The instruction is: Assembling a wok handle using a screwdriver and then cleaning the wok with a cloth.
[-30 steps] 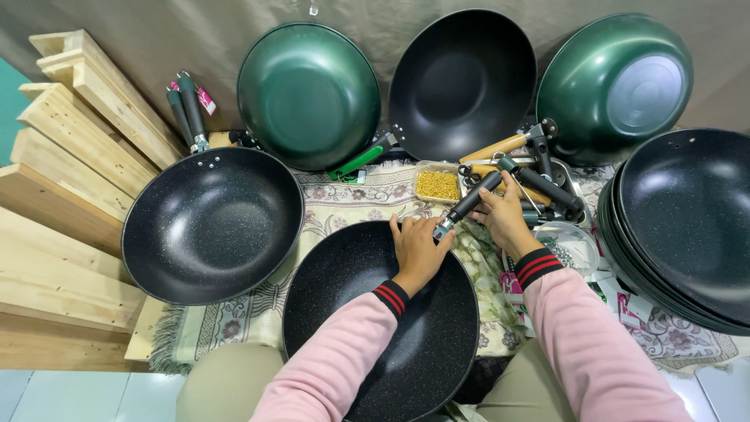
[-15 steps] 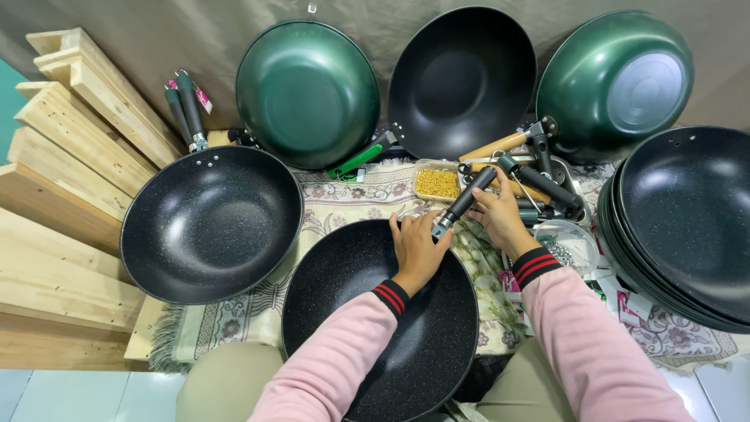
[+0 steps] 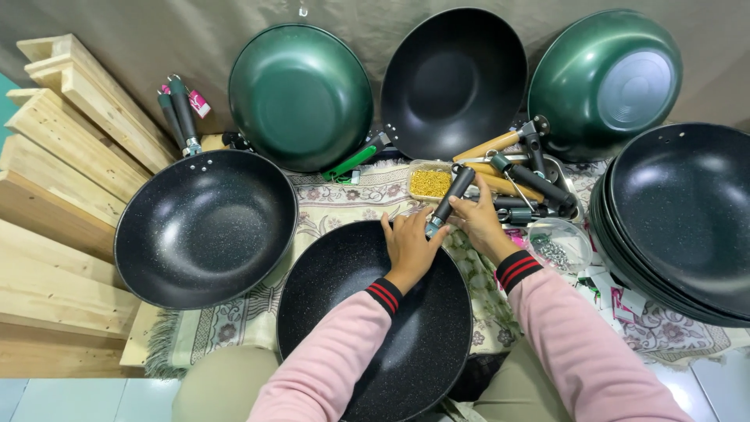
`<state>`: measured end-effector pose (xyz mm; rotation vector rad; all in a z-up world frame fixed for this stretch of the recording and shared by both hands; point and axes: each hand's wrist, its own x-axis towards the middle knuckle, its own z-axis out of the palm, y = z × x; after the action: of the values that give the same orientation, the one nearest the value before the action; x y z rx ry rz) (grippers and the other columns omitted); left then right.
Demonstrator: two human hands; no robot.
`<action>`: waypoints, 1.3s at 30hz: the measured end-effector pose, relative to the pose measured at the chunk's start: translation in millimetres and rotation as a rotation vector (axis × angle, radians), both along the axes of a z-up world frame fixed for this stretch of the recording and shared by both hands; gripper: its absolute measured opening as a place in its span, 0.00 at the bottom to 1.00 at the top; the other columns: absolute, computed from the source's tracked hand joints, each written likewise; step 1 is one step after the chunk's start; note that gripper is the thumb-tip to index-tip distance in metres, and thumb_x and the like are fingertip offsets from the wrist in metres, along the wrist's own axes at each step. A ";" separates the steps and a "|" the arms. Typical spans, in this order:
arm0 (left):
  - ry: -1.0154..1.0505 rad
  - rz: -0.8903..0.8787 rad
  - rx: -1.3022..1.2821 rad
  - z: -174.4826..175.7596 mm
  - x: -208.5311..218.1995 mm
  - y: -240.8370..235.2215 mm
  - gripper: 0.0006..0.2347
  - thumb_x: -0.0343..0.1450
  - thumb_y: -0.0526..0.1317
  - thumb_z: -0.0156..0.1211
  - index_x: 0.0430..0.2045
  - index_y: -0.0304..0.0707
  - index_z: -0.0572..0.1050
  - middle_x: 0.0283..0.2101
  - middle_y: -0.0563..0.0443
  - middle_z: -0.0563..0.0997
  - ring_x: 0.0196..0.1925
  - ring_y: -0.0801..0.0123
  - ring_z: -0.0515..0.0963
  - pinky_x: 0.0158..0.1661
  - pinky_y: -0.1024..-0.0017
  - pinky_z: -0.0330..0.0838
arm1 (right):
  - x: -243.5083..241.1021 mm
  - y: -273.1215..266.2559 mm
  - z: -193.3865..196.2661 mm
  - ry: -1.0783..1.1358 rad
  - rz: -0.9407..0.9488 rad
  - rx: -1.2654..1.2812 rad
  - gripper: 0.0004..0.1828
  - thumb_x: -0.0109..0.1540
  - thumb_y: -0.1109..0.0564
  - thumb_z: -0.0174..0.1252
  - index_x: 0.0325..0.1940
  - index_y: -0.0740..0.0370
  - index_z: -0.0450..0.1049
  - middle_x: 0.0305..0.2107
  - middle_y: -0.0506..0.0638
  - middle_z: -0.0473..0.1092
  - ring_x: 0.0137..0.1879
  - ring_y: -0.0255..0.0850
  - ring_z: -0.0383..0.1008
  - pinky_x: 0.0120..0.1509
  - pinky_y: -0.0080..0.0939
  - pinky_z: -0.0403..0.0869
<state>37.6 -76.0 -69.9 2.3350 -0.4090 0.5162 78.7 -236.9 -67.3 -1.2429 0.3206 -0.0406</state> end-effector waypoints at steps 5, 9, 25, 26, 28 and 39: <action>-0.039 0.033 0.062 -14.7 10.1 0.2 0.18 0.74 0.55 0.58 0.41 0.38 0.79 0.28 0.50 0.78 0.41 0.62 0.76 0.67 0.37 0.38 | 4.6 -6.0 -0.7 -0.011 0.049 -0.063 0.53 0.63 0.63 0.65 0.82 0.45 0.39 0.44 0.64 0.71 0.49 0.59 0.80 0.54 0.61 0.81; -0.070 0.063 0.084 -10.2 10.1 -1.1 0.16 0.73 0.53 0.60 0.36 0.37 0.79 0.28 0.48 0.78 0.40 0.59 0.77 0.66 0.34 0.40 | 9.4 -30.6 10.4 0.038 0.219 -0.368 0.49 0.62 0.58 0.66 0.80 0.53 0.44 0.40 0.64 0.75 0.39 0.54 0.82 0.45 0.53 0.81; -0.431 -0.280 0.025 15.0 2.3 -65.0 0.07 0.67 0.39 0.63 0.36 0.41 0.77 0.43 0.47 0.73 0.50 0.55 0.74 0.53 0.57 0.66 | 12.2 -119.8 4.2 0.071 0.339 -1.687 0.15 0.55 0.63 0.65 0.43 0.50 0.86 0.42 0.58 0.77 0.50 0.56 0.80 0.52 0.53 0.81; -0.387 -0.329 0.065 10.6 1.5 -72.6 0.08 0.65 0.40 0.64 0.33 0.40 0.78 0.40 0.46 0.75 0.48 0.54 0.75 0.49 0.58 0.68 | 15.0 -119.0 -1.6 0.064 0.320 -1.755 0.13 0.56 0.62 0.62 0.40 0.48 0.86 0.40 0.55 0.76 0.49 0.54 0.80 0.49 0.51 0.81; -0.340 -0.380 0.105 -9.8 5.3 -89.0 0.09 0.62 0.41 0.66 0.31 0.39 0.79 0.38 0.45 0.76 0.46 0.53 0.76 0.45 0.58 0.69 | 17.8 -119.9 -10.8 0.061 0.300 -1.822 0.13 0.57 0.61 0.60 0.38 0.47 0.85 0.38 0.53 0.75 0.47 0.52 0.80 0.47 0.49 0.81; -0.212 -0.319 0.266 -35.0 13.7 -115.5 0.11 0.60 0.44 0.62 0.30 0.40 0.81 0.43 0.44 0.79 0.49 0.52 0.77 0.41 0.57 0.75 | 3.2 -106.3 15.4 0.040 0.373 -1.931 0.13 0.58 0.62 0.56 0.36 0.49 0.85 0.41 0.52 0.74 0.51 0.50 0.74 0.49 0.47 0.80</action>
<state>51.3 -191.5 -104.9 2.4053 -0.9843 0.5825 81.9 -343.1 -51.9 -3.2004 -0.0341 0.0110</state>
